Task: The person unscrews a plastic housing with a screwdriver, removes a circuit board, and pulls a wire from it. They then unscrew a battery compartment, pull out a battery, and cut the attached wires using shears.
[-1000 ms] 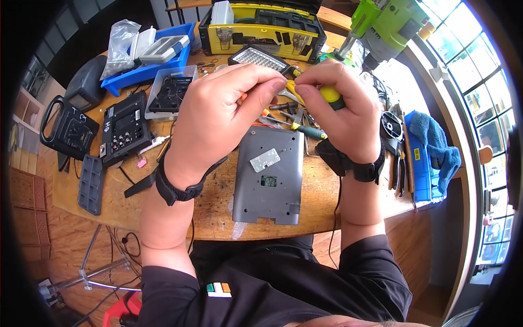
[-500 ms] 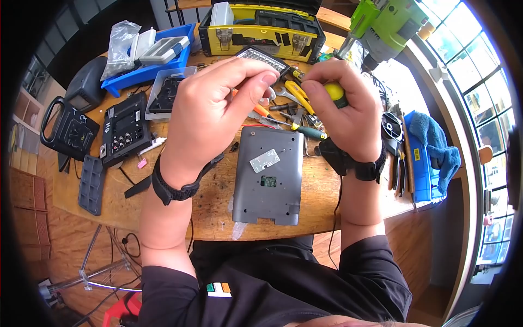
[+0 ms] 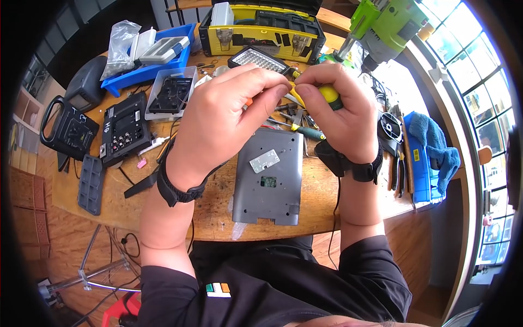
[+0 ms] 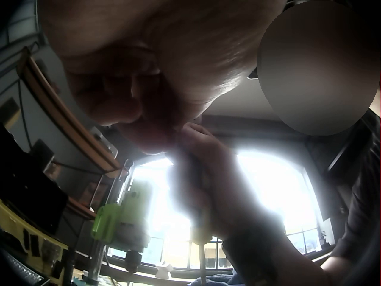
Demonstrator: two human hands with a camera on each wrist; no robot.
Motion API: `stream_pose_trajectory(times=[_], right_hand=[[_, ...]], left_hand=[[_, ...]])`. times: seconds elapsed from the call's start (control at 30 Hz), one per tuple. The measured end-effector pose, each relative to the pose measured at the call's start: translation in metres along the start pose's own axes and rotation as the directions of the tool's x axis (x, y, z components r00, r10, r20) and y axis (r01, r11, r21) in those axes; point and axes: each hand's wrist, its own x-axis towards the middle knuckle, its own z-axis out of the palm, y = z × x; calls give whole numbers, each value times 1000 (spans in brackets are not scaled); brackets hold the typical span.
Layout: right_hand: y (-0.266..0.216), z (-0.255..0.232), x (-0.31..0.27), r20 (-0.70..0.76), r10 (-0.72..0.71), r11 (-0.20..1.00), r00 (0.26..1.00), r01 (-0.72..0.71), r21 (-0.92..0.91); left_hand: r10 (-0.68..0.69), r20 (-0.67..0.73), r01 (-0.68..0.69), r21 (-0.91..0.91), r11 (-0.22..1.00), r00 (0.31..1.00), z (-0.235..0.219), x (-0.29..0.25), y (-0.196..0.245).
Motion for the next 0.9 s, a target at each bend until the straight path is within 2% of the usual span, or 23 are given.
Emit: stream_pose_trajectory(times=[0.43,0.53,0.73,0.83,0.9], right_hand=[[4,-1,1,7,-19,998,1000,19,65],[5,2,0,6,31,995,999,-32,91],[7,1,0,13,25,995,1000,-26,92],[3,-1,3,37,-19,998,999,17,64],[3,-1,1,15,28,996,1000,-29,81]], left_hand=[[6,56,-8,36,999,998,0,-1,3],[12,99,-15,33,999,995,-2,-1,2],[-16,84,22,-80,997,996,-3,-1,2],[-79,111,94,-138,986,991,-4,-2,4],[-89,126,109,-159,981,988,-4,-2,4]])
